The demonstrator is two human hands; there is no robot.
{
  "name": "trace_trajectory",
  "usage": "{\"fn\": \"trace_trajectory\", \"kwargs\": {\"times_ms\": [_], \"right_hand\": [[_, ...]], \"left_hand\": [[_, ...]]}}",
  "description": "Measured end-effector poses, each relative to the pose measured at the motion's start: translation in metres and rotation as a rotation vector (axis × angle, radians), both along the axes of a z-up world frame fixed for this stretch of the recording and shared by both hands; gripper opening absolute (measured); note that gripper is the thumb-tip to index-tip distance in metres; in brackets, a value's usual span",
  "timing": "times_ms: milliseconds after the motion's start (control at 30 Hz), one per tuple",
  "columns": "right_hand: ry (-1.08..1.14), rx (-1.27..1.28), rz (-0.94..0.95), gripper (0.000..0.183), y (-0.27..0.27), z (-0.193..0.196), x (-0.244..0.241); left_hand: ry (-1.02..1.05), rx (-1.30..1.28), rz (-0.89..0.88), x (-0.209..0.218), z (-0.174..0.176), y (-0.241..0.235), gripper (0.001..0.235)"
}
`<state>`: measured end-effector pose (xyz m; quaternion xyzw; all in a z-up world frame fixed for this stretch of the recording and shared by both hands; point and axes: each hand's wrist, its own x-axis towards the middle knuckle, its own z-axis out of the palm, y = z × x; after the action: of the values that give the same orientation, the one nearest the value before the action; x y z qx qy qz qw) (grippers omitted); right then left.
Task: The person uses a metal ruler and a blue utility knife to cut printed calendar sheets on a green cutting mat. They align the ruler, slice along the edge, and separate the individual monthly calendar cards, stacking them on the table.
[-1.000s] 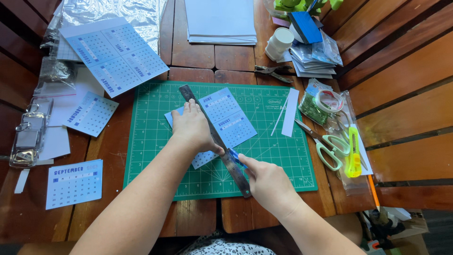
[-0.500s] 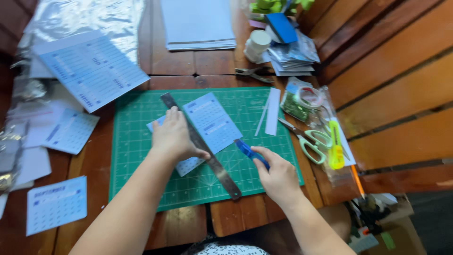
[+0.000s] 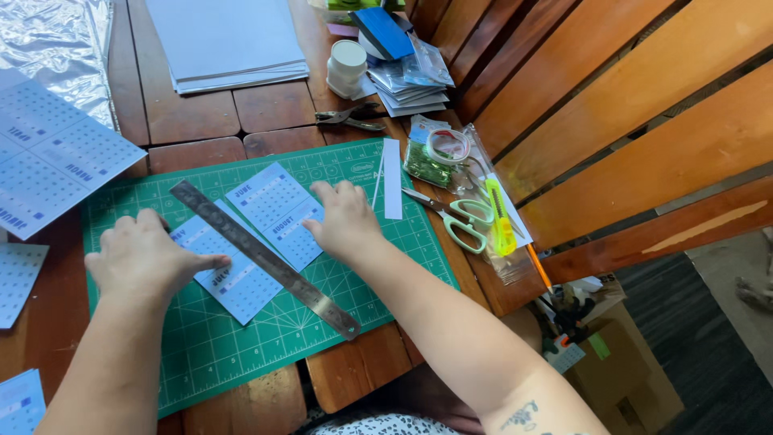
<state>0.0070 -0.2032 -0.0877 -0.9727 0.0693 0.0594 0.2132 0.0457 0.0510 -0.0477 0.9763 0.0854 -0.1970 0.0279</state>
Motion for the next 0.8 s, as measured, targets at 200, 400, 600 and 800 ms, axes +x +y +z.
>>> {"fn": "trace_trajectory", "kwargs": {"times_ms": [200, 400, 600, 800], "right_hand": [[-0.026, -0.148, 0.041, 0.086, 0.015, 0.002, 0.045], [0.216, -0.127, -0.046, 0.107, 0.021, 0.025, 0.057], [0.276, -0.025, -0.156, 0.099, 0.017, 0.013, 0.069], [0.284, -0.024, -0.161, 0.088, 0.023, 0.018, 0.069]], "left_hand": [[-0.027, -0.194, 0.011, 0.021, -0.034, 0.019, 0.105], [-0.101, -0.461, 0.134, 0.026, -0.054, 0.031, 0.085], [-0.122, -1.311, 0.544, -0.021, -0.062, 0.023, 0.087], [-0.117, -1.102, 0.35, -0.042, -0.031, 0.024, 0.076]]}}
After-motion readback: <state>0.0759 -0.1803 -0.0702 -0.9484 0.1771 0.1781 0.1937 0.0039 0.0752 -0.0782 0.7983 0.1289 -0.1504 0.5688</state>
